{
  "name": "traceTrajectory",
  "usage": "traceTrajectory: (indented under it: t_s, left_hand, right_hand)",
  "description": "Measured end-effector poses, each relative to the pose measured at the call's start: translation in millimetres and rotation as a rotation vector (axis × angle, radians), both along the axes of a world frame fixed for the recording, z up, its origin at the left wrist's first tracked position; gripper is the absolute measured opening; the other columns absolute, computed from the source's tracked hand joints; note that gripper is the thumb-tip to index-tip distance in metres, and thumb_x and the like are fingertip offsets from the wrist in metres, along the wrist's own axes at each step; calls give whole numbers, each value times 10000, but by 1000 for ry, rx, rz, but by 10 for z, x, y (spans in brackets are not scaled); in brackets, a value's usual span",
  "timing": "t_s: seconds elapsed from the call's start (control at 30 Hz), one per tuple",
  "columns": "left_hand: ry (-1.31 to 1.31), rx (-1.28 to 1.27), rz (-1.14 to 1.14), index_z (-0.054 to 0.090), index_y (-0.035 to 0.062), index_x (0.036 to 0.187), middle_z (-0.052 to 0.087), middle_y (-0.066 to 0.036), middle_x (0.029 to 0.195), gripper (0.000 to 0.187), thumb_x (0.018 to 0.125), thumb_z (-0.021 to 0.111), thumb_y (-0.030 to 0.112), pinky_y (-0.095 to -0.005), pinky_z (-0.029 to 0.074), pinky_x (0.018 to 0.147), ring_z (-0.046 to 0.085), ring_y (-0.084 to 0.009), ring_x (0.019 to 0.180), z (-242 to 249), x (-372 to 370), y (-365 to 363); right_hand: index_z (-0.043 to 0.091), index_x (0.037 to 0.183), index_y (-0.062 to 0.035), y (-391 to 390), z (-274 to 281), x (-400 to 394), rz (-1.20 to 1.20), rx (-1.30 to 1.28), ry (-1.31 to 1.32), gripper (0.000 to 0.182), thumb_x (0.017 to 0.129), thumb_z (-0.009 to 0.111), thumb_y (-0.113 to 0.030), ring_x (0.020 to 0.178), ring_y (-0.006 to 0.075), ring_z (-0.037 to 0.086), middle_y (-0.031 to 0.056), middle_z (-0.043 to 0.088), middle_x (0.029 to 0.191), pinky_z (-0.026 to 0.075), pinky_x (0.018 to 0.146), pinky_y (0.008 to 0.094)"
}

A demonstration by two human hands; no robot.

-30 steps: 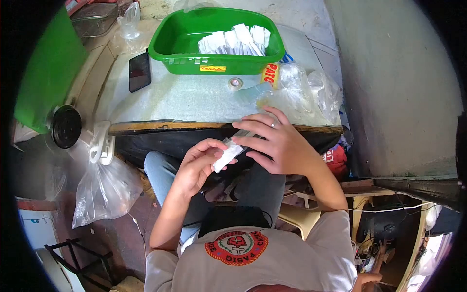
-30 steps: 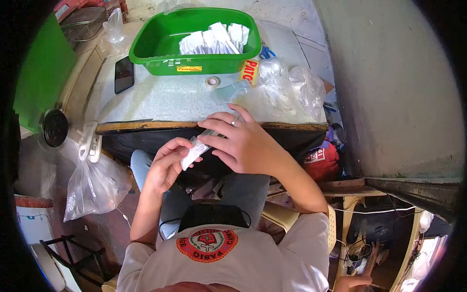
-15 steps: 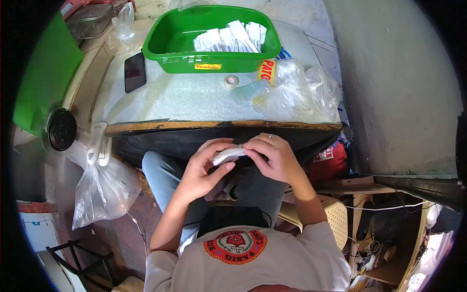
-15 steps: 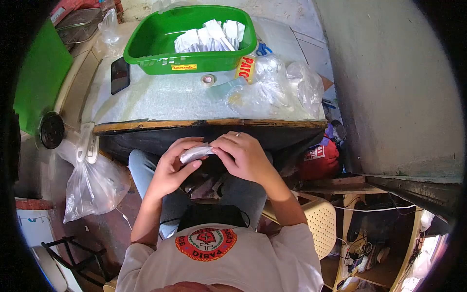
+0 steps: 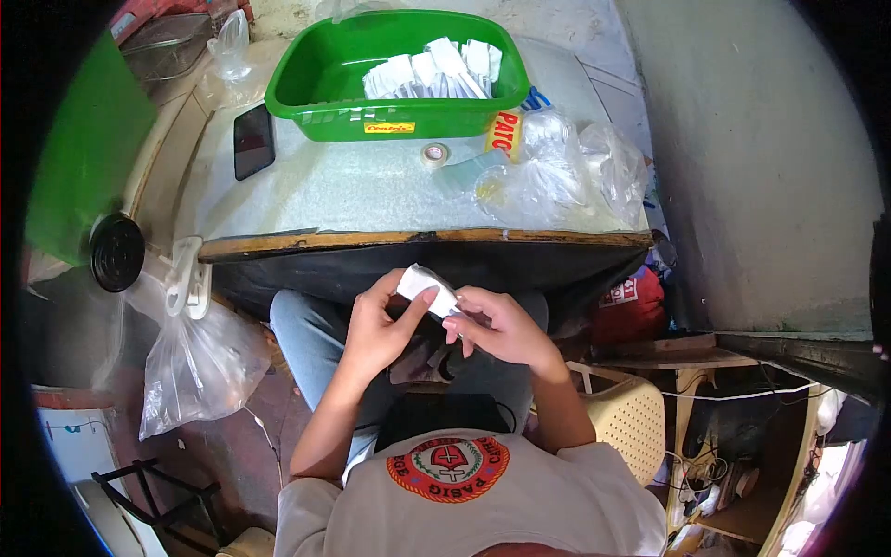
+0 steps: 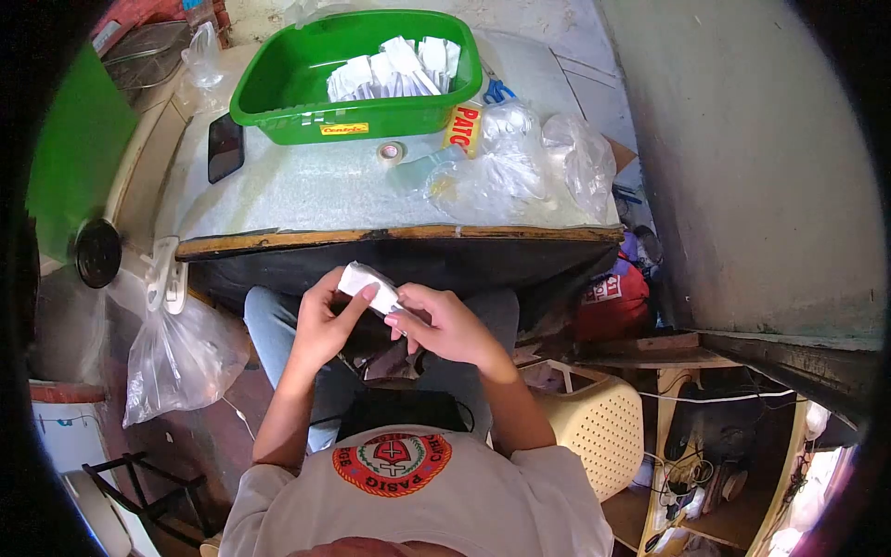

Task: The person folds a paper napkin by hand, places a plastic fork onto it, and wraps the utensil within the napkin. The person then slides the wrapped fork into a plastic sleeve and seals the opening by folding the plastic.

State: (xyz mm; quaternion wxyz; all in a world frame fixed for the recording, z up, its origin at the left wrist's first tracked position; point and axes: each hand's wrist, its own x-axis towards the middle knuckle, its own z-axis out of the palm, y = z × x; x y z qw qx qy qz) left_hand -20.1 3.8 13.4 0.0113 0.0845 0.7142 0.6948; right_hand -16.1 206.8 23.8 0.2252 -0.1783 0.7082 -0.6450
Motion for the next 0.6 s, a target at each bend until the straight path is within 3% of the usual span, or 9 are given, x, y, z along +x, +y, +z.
traceTrajectory:
  t_s: [0.13, 0.33, 0.4, 0.6]
  left_hand:
    - [60, -166, 3, 675, -26, 994, 710, -77, 863, 167, 891, 709, 101, -252, 501, 736, 658, -98, 818, 84, -15, -23]
    - [-18, 9, 37, 677, -25, 985, 710, -62, 866, 134, 892, 705, 68, -242, 497, 737, 650, -89, 816, -71, -37, -26]
    - [-69, 131, 81, 671, -29, 982, 707, -53, 881, 117, 903, 692, 55, -234, 500, 742, 645, -81, 818, -71, -53, -39]
    - [-85, 161, 60, 663, -22, 1007, 703, -39, 903, 119, 923, 674, 60, -226, 497, 749, 637, -71, 826, -137, -60, -29]
  right_hand:
    - [560, 1096, -13, -12, -49, 45, -12, -36, -37, 153, 989, 580, -120, 586, 68, 598, 33, 658, 810, 463, 519, 213]
    - [547, 1150, -20, 63, -24, 100, -34, -31, -94, 187, 995, 568, -123, 571, 48, 554, 22, 632, 806, 432, 504, 196]
    - [554, 1190, -18, 126, -42, 85, -16, 80, -19, 211, 1004, 549, -118, 550, 35, 501, 6, 583, 778, 403, 488, 198]
    - [577, 1206, -6, 157, 7, 102, -34, 19, -107, 226, 1014, 521, -112, 503, 26, 449, -9, 535, 759, 365, 451, 191]
